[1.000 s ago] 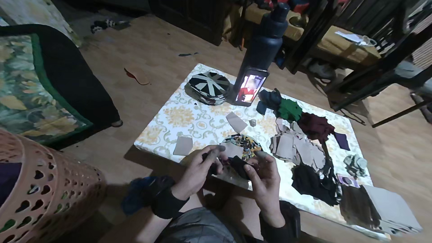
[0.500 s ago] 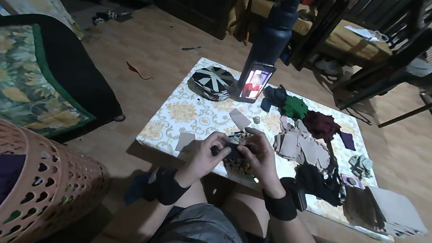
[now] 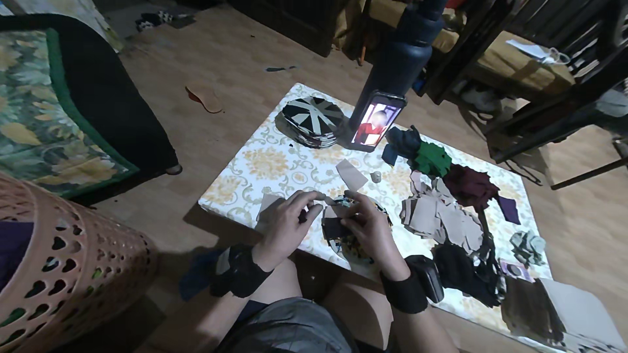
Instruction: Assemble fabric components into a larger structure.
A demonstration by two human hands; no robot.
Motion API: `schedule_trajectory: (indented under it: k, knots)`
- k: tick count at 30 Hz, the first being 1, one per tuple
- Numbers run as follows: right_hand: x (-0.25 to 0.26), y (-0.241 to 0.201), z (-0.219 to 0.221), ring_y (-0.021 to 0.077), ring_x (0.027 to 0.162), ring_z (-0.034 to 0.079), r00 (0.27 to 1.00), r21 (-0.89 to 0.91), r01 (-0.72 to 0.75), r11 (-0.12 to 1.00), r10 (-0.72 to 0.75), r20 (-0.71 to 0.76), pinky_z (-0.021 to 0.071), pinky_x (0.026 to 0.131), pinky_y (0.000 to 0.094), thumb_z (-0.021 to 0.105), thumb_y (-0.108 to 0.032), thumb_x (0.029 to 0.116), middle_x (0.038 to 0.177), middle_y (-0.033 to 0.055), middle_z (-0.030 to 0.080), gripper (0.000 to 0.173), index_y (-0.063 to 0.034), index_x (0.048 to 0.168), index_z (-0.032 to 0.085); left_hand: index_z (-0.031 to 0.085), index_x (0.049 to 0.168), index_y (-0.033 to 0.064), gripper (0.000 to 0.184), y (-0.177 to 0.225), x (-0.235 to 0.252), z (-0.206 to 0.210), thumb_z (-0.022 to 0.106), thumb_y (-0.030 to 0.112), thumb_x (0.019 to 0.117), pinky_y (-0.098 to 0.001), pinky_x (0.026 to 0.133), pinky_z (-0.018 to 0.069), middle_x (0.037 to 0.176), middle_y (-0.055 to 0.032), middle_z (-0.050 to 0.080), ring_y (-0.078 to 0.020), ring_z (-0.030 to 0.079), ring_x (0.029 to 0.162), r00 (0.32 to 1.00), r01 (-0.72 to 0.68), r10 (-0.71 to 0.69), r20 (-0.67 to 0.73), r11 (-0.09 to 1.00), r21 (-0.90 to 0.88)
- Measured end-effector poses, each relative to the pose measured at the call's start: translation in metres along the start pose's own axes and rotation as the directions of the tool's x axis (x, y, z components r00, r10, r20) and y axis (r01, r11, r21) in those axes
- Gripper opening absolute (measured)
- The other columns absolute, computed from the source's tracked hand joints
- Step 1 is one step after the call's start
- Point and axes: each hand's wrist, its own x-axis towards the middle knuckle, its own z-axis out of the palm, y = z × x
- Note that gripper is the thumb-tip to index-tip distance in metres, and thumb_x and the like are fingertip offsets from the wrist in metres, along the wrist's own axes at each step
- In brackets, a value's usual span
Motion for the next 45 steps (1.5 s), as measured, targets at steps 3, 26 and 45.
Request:
schedule_trajectory:
  k: [3,26,45]
  knots:
    - [0.001,0.002,0.000,0.0159,0.085,0.071,1.000,-0.002,0.008,1.000,-0.008,0.002,0.0601,0.079,0.0362,0.071,-0.006,0.0925,0.100,0.0062,0.073,0.051,-0.0076,0.141,0.055,0.077,0.110,0.0145,0.023,-0.005,-0.008,0.003,0.063,0.030,0.0997,-0.0310,0.067,0.0545,0.095,-0.0020,0.070,-0.0106,0.065,0.075,0.996,-0.053,0.051,0.069,0.998,0.026]
    - [-0.016,0.004,0.009,0.0283,0.098,0.072,0.981,-0.370,0.081,0.925,-0.140,-0.134,0.0598,0.080,0.0479,0.054,-0.007,0.1018,0.112,0.0125,0.073,0.027,-0.0069,0.123,0.070,0.081,0.107,0.0151,0.029,-0.003,-0.014,0.005,0.068,0.038,0.0939,-0.0493,0.068,0.0550,0.093,-0.0113,0.070,-0.0279,0.067,0.075,0.968,-0.155,0.104,0.229,0.963,0.219]
    - [-0.006,0.011,0.043,0.0422,0.151,0.030,0.997,-0.628,0.067,0.775,-0.072,0.017,0.0180,0.118,0.0723,0.029,-0.069,0.1008,0.162,0.0102,0.041,0.072,-0.0222,0.151,0.052,0.053,0.132,0.0047,0.029,-0.031,-0.007,-0.074,0.041,0.013,0.1073,-0.0179,0.054,0.0504,0.095,0.0033,0.066,-0.0024,0.055,0.058,0.878,0.022,-0.255,-0.404,0.866,-0.499]
